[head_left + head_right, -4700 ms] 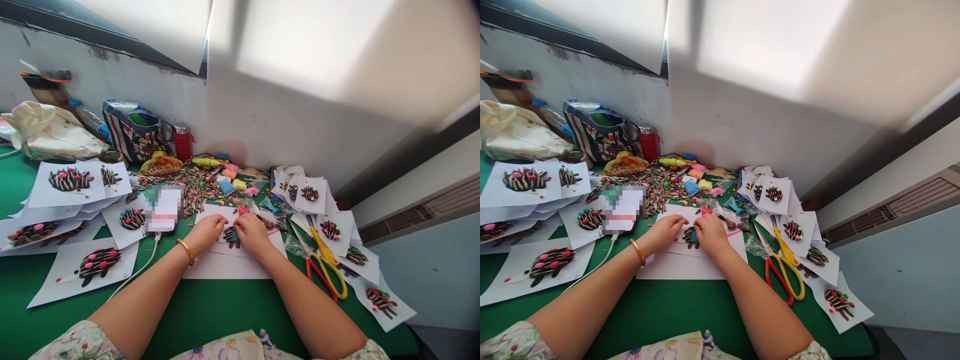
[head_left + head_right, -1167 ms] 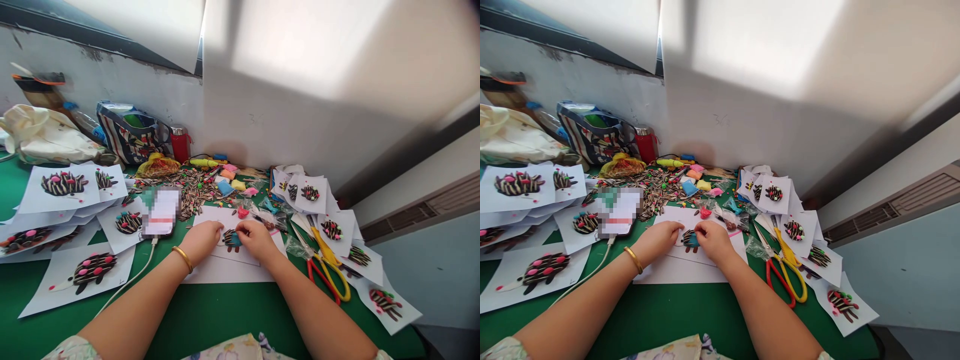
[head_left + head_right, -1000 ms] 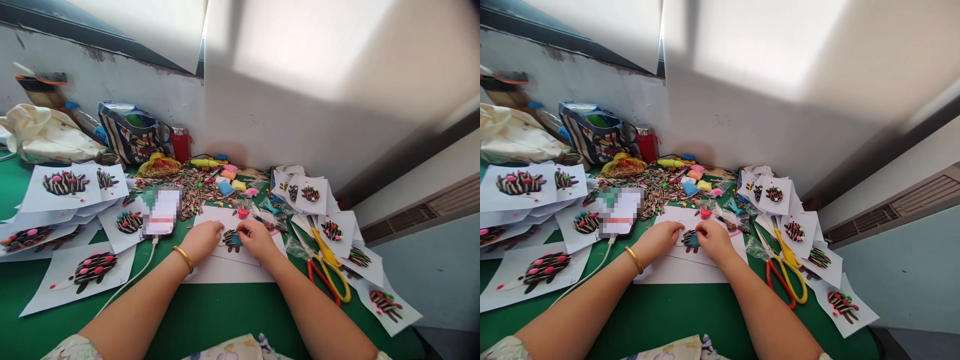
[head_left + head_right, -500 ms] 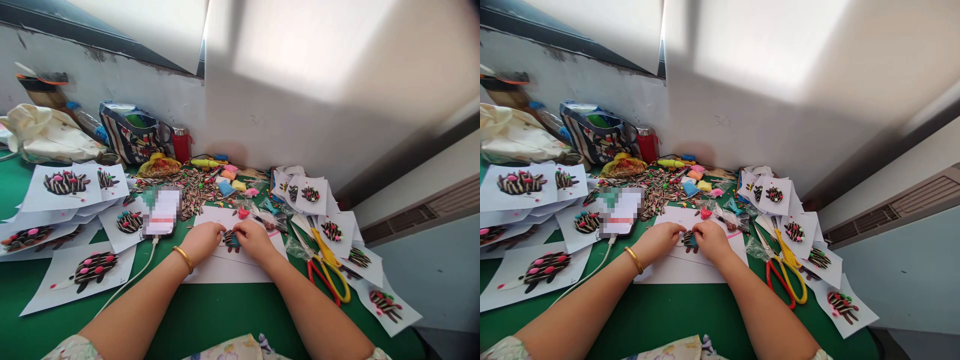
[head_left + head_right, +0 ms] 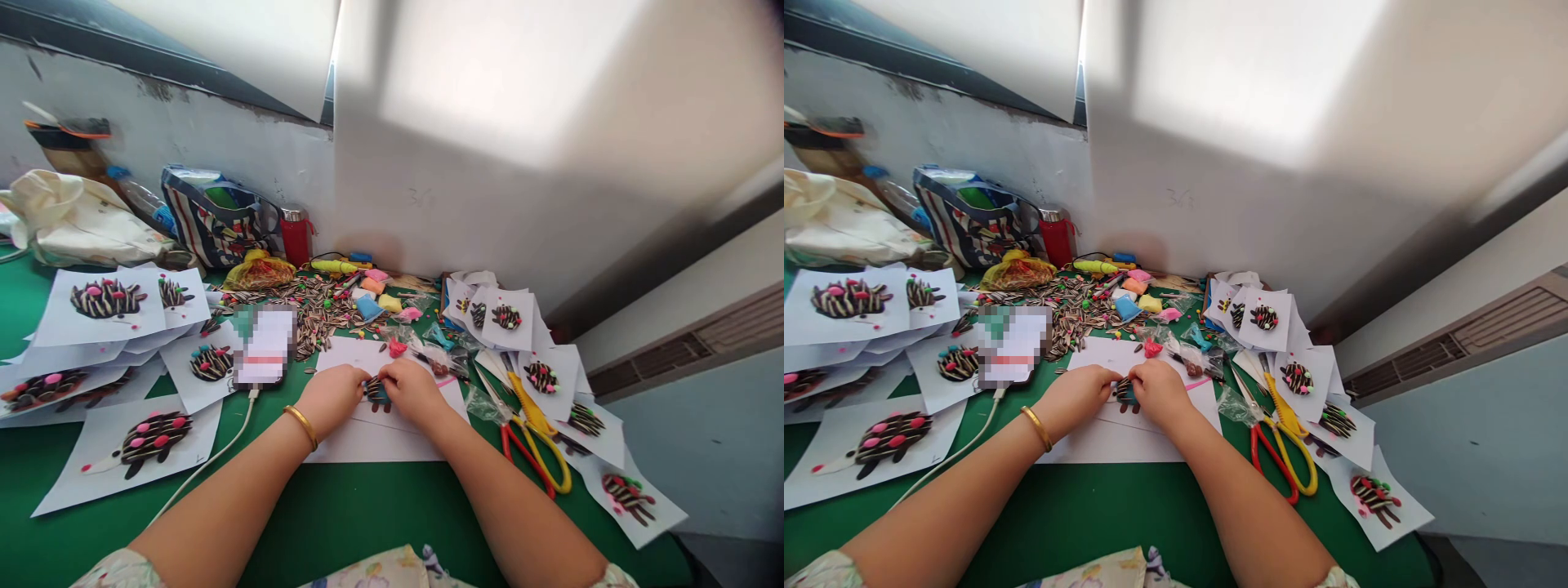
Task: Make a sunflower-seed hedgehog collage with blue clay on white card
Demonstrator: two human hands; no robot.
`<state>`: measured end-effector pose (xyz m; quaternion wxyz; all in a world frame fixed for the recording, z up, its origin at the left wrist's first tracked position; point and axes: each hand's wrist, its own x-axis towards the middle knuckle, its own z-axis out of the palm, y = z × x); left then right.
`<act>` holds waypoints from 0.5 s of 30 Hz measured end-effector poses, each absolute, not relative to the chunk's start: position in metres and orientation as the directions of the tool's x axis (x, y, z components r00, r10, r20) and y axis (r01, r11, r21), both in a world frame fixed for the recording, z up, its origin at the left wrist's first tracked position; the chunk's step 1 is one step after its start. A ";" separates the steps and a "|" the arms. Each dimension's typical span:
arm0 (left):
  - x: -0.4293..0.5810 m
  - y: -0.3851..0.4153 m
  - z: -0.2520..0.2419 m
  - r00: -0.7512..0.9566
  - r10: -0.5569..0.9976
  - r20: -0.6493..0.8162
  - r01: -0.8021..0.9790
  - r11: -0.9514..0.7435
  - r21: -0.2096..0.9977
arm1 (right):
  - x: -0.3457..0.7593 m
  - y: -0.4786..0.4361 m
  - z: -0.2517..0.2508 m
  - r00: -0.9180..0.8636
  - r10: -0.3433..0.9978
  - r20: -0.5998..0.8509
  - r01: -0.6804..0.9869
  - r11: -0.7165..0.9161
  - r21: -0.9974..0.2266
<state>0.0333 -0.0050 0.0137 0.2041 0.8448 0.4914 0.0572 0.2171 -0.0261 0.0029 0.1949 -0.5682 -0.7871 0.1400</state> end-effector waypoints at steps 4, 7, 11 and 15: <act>0.033 -0.005 0.013 0.514 0.851 -0.109 0.806 -0.435 0.402 | 0.217 -0.026 0.003 -0.280 0.949 0.144 0.838 0.315 -0.445; 0.032 -0.003 0.011 0.481 0.871 -0.099 0.816 -0.403 0.416 | 0.219 -0.027 0.003 -0.278 0.949 0.150 0.829 0.316 -0.462; 0.032 -0.001 0.013 0.376 0.926 -0.022 0.685 -0.263 0.679 | 0.224 -0.031 0.005 -0.255 0.935 0.246 0.783 0.348 -0.514; 0.036 -0.003 0.023 0.316 0.916 -0.248 0.125 0.219 0.968 | 0.222 -0.039 0.012 -0.226 0.889 0.397 0.708 0.430 -0.560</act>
